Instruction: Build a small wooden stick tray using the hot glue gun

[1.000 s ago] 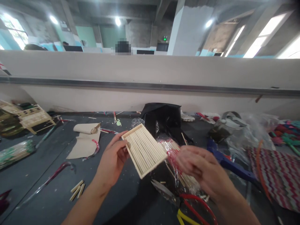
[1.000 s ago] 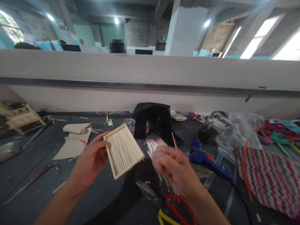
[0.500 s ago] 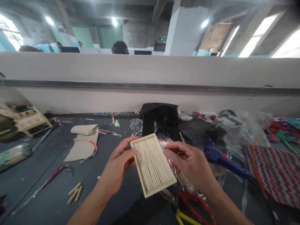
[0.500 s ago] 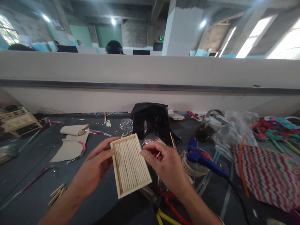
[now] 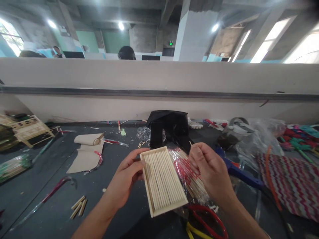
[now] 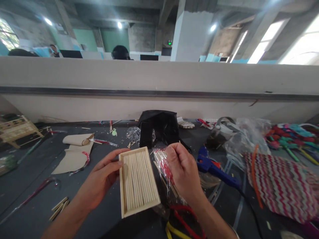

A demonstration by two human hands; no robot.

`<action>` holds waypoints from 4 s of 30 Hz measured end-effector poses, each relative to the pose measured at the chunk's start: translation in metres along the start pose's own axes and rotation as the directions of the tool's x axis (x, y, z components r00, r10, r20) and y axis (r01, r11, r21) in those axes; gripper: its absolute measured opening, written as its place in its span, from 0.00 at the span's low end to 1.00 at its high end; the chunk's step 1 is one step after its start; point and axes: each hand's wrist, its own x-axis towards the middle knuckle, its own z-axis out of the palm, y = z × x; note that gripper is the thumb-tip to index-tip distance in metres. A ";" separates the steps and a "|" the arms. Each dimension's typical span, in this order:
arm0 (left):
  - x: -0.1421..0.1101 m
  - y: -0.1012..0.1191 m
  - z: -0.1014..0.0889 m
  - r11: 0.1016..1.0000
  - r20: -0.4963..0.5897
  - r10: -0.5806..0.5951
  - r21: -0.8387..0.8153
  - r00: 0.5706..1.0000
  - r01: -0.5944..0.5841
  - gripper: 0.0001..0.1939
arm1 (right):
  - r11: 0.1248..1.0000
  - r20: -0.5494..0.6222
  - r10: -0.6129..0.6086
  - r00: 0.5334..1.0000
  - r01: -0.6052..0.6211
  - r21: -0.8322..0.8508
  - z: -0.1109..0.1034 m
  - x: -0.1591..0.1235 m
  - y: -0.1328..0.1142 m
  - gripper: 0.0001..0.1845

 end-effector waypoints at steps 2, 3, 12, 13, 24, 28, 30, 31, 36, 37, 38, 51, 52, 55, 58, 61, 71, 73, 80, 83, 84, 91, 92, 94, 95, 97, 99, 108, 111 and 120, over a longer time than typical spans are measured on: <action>-0.001 0.000 0.001 1.000 0.012 -0.007 0.013 1.000 0.007 0.15 | 0.998 0.028 0.054 0.998 -0.054 0.012 0.003 0.001 0.000 0.17; -0.001 0.000 0.001 1.000 0.015 -0.012 0.018 1.000 0.012 0.15 | 0.997 0.058 0.074 0.996 -0.075 0.012 0.005 0.001 0.000 0.16; -0.003 -0.001 0.003 0.999 0.060 -0.024 0.037 0.998 0.021 0.16 | 0.986 0.194 -0.012 0.981 0.044 -0.161 0.014 0.000 0.001 0.11; -0.003 -0.001 0.003 0.999 0.063 -0.026 0.039 0.998 0.023 0.16 | 0.984 0.184 -0.016 0.983 0.048 -0.171 0.014 0.000 0.001 0.12; -0.002 -0.001 0.003 0.997 0.042 -0.061 0.048 0.997 0.059 0.16 | 0.997 -0.001 0.070 0.998 -0.070 0.007 0.005 0.007 0.005 0.19; -0.003 -0.001 0.003 0.997 0.051 -0.059 0.059 0.997 0.056 0.16 | 0.996 0.121 0.084 0.989 -0.082 -0.026 0.012 0.006 0.004 0.16; -0.003 -0.002 0.003 0.997 0.067 -0.054 0.065 0.996 0.050 0.16 | 0.998 0.148 0.052 0.988 -0.046 -0.044 0.015 0.006 0.004 0.13; -0.003 -0.002 0.003 0.997 0.075 -0.052 0.066 0.996 0.047 0.15 | 0.998 0.153 0.035 0.988 -0.026 -0.061 0.016 0.006 0.004 0.12; -0.003 -0.002 0.003 0.995 0.077 -0.065 0.075 0.995 0.059 0.16 | 0.983 0.115 -0.013 0.993 0.034 -0.179 0.016 0.006 0.005 0.13; -0.003 -0.002 0.003 0.995 0.070 -0.073 0.074 0.995 0.068 0.16 | 0.983 0.085 -0.020 0.996 0.035 -0.183 0.014 0.006 0.005 0.13; -0.002 -0.002 0.002 0.995 0.064 -0.079 0.065 0.995 0.075 0.17 | 0.985 0.047 -0.021 0.999 0.029 -0.169 0.013 0.006 0.005 0.14; 0.010 -0.003 -0.003 0.980 -0.130 0.078 -0.173 0.988 -0.101 0.18 | 0.984 0.192 0.172 0.966 -0.178 0.012 0.006 0.010 0.008 0.20; 0.011 -0.003 -0.004 0.975 -0.147 0.100 -0.184 0.984 -0.126 0.17 | 0.981 0.224 0.190 0.956 -0.196 0.007 0.008 0.011 0.008 0.20; 0.013 -0.003 -0.006 0.968 -0.140 0.131 -0.197 0.981 -0.157 0.15 | 0.977 0.292 0.206 0.934 -0.212 -0.010 0.011 0.011 0.008 0.17; 0.012 -0.002 -0.008 0.976 -0.089 0.110 -0.176 0.990 -0.124 0.14 | 0.973 0.301 0.206 0.931 -0.227 0.037 0.013 0.011 0.008 0.12; 0.011 0.002 -0.013 0.989 -0.018 0.064 -0.130 0.998 -0.066 0.11 | 0.978 0.275 0.168 0.947 -0.196 0.076 0.013 0.011 0.007 0.10; 0.008 0.007 -0.022 0.979 0.130 0.005 0.199 0.991 -0.032 0.14 | 0.980 0.260 0.102 0.960 -0.142 0.138 0.011 0.007 0.007 0.07; 0.009 0.005 -0.022 0.978 0.140 0.010 0.206 0.990 -0.039 0.13 | 0.959 0.207 0.170 0.964 -0.209 0.189 0.009 0.006 0.005 0.09; 0.009 0.004 -0.022 0.979 0.175 -0.001 0.201 0.985 -0.035 0.10 | 0.883 0.051 0.180 0.982 -0.184 0.431 -0.006 0.009 0.001 0.11; 0.008 0.002 -0.021 0.979 0.192 -0.019 0.203 0.981 -0.021 0.10 | 0.901 0.049 0.126 0.991 -0.135 0.413 -0.006 0.008 -0.001 0.15; 0.007 0.001 -0.020 0.979 0.203 -0.026 0.202 0.979 -0.016 0.09 | 0.915 0.071 0.119 0.990 -0.137 0.379 -0.005 0.007 -0.002 0.16; 0.001 -0.002 -0.006 0.981 0.306 -0.079 0.193 0.949 0.019 0.10 | 0.977 0.373 0.149 0.916 -0.194 0.088 0.009 0.003 -0.008 0.10; 0.000 -0.003 -0.005 0.980 0.316 -0.083 0.196 0.945 0.021 0.10 | 0.977 0.413 0.151 0.898 -0.199 0.074 0.011 0.003 -0.008 0.10; -0.001 -0.005 -0.003 0.980 0.336 -0.092 0.199 0.937 0.025 0.10 | 0.972 0.472 0.170 0.865 -0.225 0.062 0.014 0.002 -0.008 0.10; -0.001 -0.006 -0.002 0.980 0.345 -0.097 0.197 0.933 0.029 0.10 | 0.969 0.492 0.178 0.852 -0.239 0.063 0.015 0.001 -0.008 0.10; -0.001 -0.008 -0.002 0.982 0.360 -0.106 0.185 0.927 0.040 0.11 | 0.966 0.522 0.182 0.834 -0.250 0.063 0.016 0.000 -0.009 0.11; -0.001 -0.009 -0.002 0.984 0.354 -0.110 0.172 0.929 0.052 0.10 | 0.967 0.522 0.176 0.835 -0.246 0.067 0.015 -0.002 -0.009 0.12; -0.001 -0.003 -0.003 0.990 0.308 -0.109 0.116 0.945 0.077 0.09 | 0.749 0.409 0.173 0.896 -0.390 0.536 0.014 0.001 -0.001 0.20; -0.001 -0.005 -0.002 0.989 0.316 -0.120 0.117 0.941 0.087 0.09 | 0.820 0.437 0.160 0.885 -0.365 0.440 0.016 0.002 0.000 0.22; 0.000 -0.008 0.004 0.983 0.292 -0.182 0.027 0.939 0.182 0.13 | 0.942 0.519 0.162 0.839 -0.287 0.171 0.019 0.004 -0.006 0.18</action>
